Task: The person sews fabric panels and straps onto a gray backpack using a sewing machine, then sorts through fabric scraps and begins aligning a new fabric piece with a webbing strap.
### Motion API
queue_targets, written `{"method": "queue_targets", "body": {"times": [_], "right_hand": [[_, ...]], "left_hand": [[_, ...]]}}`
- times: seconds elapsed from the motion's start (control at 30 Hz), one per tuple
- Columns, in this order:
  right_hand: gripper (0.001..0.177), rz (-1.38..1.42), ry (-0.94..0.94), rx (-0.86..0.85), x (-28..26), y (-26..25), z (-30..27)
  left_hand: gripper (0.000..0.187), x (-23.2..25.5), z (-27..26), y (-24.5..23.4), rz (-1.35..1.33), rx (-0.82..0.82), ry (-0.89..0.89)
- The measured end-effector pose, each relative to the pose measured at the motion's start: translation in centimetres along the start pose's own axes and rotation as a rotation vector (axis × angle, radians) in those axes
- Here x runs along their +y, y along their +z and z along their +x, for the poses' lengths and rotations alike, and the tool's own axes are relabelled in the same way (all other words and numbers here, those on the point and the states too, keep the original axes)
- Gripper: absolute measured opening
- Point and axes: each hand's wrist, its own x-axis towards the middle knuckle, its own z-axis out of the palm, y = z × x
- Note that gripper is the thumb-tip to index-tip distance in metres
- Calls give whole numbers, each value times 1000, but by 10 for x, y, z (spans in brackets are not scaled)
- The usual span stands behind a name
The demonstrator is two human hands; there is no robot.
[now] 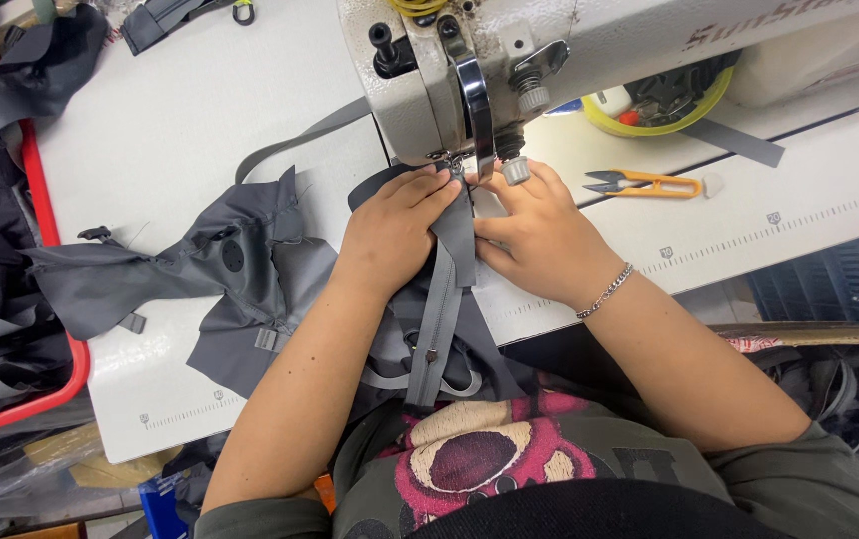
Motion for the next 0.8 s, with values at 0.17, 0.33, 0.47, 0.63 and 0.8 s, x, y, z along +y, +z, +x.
{"method": "queue_targets", "body": {"times": [0.17, 0.33, 0.47, 0.63, 0.8], "right_hand": [[17, -18, -8, 10, 4, 1, 0], [20, -22, 4, 14, 4, 0, 1], [18, -7, 1, 21, 2, -3, 2], [16, 111, 44, 7, -4, -15, 5], [14, 286, 186, -78, -7, -36, 29]], "left_hand": [[51, -1, -3, 7, 15, -28, -47], [50, 1, 0, 10, 12, -37, -65], [50, -2, -1, 13, -5, -53, -56], [52, -1, 0, 16, 23, -51, -62], [50, -4, 6, 12, 9, -39, -2]]}}
